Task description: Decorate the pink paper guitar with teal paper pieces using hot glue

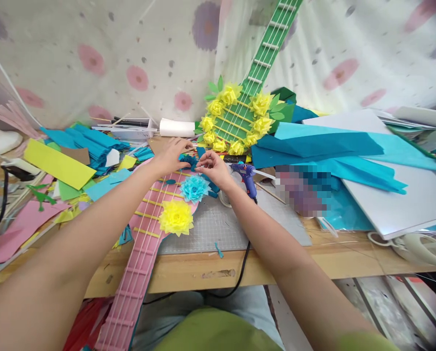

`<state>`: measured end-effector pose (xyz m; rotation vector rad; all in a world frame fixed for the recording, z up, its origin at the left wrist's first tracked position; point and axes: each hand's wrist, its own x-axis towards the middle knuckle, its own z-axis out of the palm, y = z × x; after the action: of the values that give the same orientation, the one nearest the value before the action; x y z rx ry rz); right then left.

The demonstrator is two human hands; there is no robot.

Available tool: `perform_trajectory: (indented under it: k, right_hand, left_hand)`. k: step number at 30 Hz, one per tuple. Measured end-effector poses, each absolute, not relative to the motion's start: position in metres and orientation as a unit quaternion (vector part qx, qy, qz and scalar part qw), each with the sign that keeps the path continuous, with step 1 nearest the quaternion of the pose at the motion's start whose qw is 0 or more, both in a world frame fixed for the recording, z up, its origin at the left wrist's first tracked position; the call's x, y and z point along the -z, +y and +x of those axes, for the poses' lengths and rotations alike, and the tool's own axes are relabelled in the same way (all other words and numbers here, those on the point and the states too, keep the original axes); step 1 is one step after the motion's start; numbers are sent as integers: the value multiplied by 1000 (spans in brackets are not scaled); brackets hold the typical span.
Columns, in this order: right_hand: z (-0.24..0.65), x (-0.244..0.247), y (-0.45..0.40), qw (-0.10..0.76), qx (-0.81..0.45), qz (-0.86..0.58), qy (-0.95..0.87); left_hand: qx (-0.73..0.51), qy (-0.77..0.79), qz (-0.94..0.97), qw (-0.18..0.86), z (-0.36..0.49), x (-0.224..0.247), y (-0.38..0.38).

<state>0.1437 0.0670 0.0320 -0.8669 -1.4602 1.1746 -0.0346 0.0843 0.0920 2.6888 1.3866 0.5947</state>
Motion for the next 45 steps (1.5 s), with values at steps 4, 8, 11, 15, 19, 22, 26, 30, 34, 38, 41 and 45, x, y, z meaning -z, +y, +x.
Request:
perform_trajectory:
  k: [4, 8, 11, 15, 19, 22, 26, 30, 34, 38, 41, 45]
  right_hand:
    - [140, -30, 67, 513, -460, -358, -630]
    - [136, -29, 69, 515, -422, -360, -653]
    - [135, -27, 70, 500, -382, -374, -681]
    - [134, -25, 69, 497, -331, -395, -698]
    - [132, -23, 67, 507, -322, -403, -690]
    - [132, -21, 67, 514, -323, -400, -687]
    - [132, -19, 68, 524, -328, -390, -682]
    - [132, -19, 68, 528, -332, -389, -678]
    - [131, -21, 67, 518, -336, -399, -678]
    - [131, -20, 66, 518, -336, -401, -677]
    - [131, -19, 67, 523, -334, -397, -676]
    - [131, -21, 67, 514, -333, -399, -683]
  left_hand:
    - [-204, 454, 866, 37, -35, -89, 87]
    - [-219, 454, 862, 48, -37, -86, 89]
    - [-224, 450, 863, 52, -38, -86, 90]
    - [-224, 452, 861, 59, -37, -85, 89]
    - [-242, 450, 857, 72, -40, -83, 87]
    - [-253, 447, 855, 79, -42, -82, 85]
    - [-247, 445, 858, 65, -40, -82, 77]
    - [-232, 440, 867, 25, -34, -79, 72]
    - [-211, 448, 869, -11, -28, -76, 72]
    - [-194, 442, 876, -24, -26, -77, 71]
    - [-185, 426, 885, -32, -25, -78, 69]
    - [-184, 432, 883, -21, -24, -77, 69]
